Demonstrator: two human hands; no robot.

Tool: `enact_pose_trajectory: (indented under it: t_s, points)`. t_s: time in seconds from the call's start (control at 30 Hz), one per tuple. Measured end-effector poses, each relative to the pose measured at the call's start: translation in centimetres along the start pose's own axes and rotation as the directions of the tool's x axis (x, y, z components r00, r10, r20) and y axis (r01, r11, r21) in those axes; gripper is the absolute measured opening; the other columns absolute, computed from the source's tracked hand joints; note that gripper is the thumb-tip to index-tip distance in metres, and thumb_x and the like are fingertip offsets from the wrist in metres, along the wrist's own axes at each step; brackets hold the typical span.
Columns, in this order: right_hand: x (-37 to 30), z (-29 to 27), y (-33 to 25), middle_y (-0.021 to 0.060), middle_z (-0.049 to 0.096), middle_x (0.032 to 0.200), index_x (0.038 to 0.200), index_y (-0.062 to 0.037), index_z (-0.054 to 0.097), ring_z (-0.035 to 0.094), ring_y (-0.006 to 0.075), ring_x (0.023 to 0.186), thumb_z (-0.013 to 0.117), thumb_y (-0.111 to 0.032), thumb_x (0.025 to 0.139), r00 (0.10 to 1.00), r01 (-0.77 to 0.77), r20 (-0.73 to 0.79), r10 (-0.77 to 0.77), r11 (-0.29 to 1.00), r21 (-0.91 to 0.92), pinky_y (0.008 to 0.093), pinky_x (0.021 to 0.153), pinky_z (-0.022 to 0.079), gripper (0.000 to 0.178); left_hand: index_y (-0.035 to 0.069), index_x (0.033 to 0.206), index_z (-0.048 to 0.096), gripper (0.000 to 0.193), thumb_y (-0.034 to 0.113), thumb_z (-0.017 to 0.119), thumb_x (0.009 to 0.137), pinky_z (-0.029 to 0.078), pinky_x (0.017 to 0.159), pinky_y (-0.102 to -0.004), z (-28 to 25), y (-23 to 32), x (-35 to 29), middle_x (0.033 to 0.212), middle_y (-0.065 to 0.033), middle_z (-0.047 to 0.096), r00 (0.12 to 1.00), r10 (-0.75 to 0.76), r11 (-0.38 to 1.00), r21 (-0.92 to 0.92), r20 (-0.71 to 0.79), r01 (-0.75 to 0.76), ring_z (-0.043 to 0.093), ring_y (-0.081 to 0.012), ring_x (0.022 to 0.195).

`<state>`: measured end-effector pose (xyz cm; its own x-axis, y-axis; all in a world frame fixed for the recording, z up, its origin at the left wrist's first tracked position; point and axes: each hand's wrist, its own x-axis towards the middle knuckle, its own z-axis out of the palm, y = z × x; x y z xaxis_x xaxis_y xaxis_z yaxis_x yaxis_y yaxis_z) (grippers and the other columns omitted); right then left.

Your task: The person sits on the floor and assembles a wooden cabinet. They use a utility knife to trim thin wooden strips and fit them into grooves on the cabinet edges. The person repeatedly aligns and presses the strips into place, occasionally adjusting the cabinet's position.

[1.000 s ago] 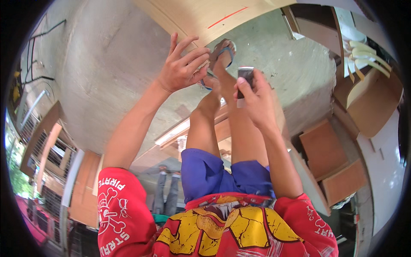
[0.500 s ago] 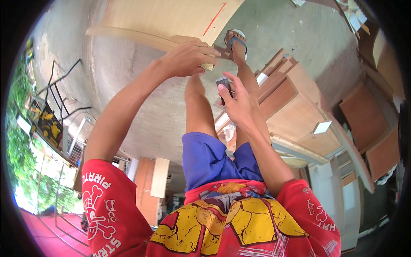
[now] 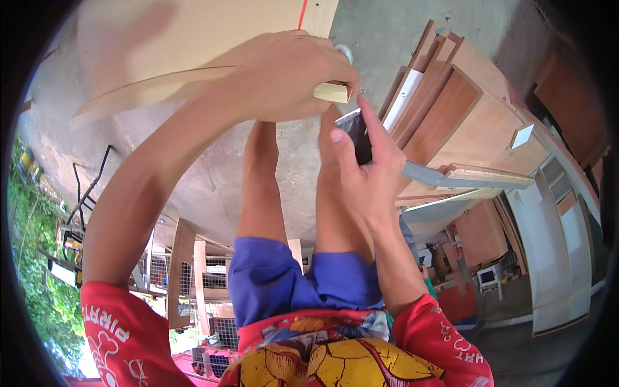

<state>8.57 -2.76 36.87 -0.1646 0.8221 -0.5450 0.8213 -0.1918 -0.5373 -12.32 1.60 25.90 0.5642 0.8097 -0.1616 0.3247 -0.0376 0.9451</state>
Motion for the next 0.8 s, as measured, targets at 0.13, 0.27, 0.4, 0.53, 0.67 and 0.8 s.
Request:
enact_pose_trajectory:
  t_s: [0.13,0.27,0.4,0.53,0.67,0.8]
  points:
    - [-0.5,1.8,1.3,0.0189,0.075,0.098,0.152,0.0073,0.060,0.073,0.0282,0.085,0.080,-0.025,0.101,0.997,-0.017,-0.068,0.029,0.986,0.168,0.0370,0.080,0.057,0.064,0.014,0.111,0.074,0.031,0.014,0.078,0.080,0.055,0.099,-0.0452,-0.5,0.4,0.2,0.111,-0.0041,0.076,0.996,-0.068,0.998,-0.011,0.062,0.069,0.070,-0.0312,0.110]
    - [0.0,2.7,3.2,0.0194,0.075,0.102,0.154,0.0066,0.058,0.073,0.0262,0.086,0.080,-0.024,0.100,0.991,0.086,-0.116,-0.061,0.971,0.222,0.0359,0.081,0.057,0.066,0.011,0.112,0.072,0.035,0.016,0.078,0.078,0.055,0.095,-0.0450,-0.1,1.0,-0.4,0.114,-0.0073,0.073,0.995,-0.088,0.995,0.047,-0.050,0.090,0.069,-0.0335,0.106]
    - [1.4,2.4,3.7,0.0197,0.076,0.105,0.155,0.0060,0.058,0.073,0.0268,0.089,0.080,-0.022,0.099,0.993,0.111,-0.079,-0.093,0.953,0.283,0.0350,0.084,0.057,0.066,0.008,0.114,0.070,0.043,0.018,0.080,0.072,0.053,0.092,-0.0454,-0.1,1.8,-1.1,0.114,-0.0098,0.071,0.994,0.020,0.991,0.136,-0.108,-0.005,0.066,-0.0368,0.102]
    - [1.7,1.7,3.9,0.0201,0.076,0.107,0.154,0.0048,0.059,0.073,0.0274,0.091,0.081,-0.022,0.098,0.990,0.144,-0.035,-0.140,0.951,0.275,0.0343,0.085,0.058,0.066,0.007,0.114,0.071,0.051,0.022,0.083,0.067,0.052,0.090,-0.0449,0.9,2.8,-1.6,0.111,-0.0102,0.070,0.985,0.018,0.976,0.219,-0.171,0.020,0.065,-0.0359,0.100]
    - [1.2,0.5,5.0,0.0207,0.076,0.107,0.153,0.0043,0.060,0.073,0.0288,0.090,0.082,-0.022,0.097,0.997,0.070,-0.005,-0.073,0.946,0.317,0.0356,0.084,0.057,0.065,0.012,0.110,0.073,0.045,0.024,0.084,0.069,0.048,0.082,-0.0410,3.7,4.6,-1.6,0.106,-0.0047,0.069,0.942,-0.016,0.888,0.428,-0.334,0.166,0.065,-0.0289,0.096]
    - [1.0,0.0,6.2,0.0204,0.074,0.103,0.152,0.0049,0.060,0.073,0.0309,0.089,0.082,-0.022,0.097,0.983,0.181,-0.067,-0.168,0.938,0.295,0.0365,0.082,0.057,0.065,0.019,0.098,0.076,0.029,0.032,0.089,0.075,0.043,0.073,-0.0363,7.1,3.5,-0.9,0.092,0.0029,0.067,0.837,0.099,0.769,0.575,-0.538,0.279,0.064,-0.0209,0.085]
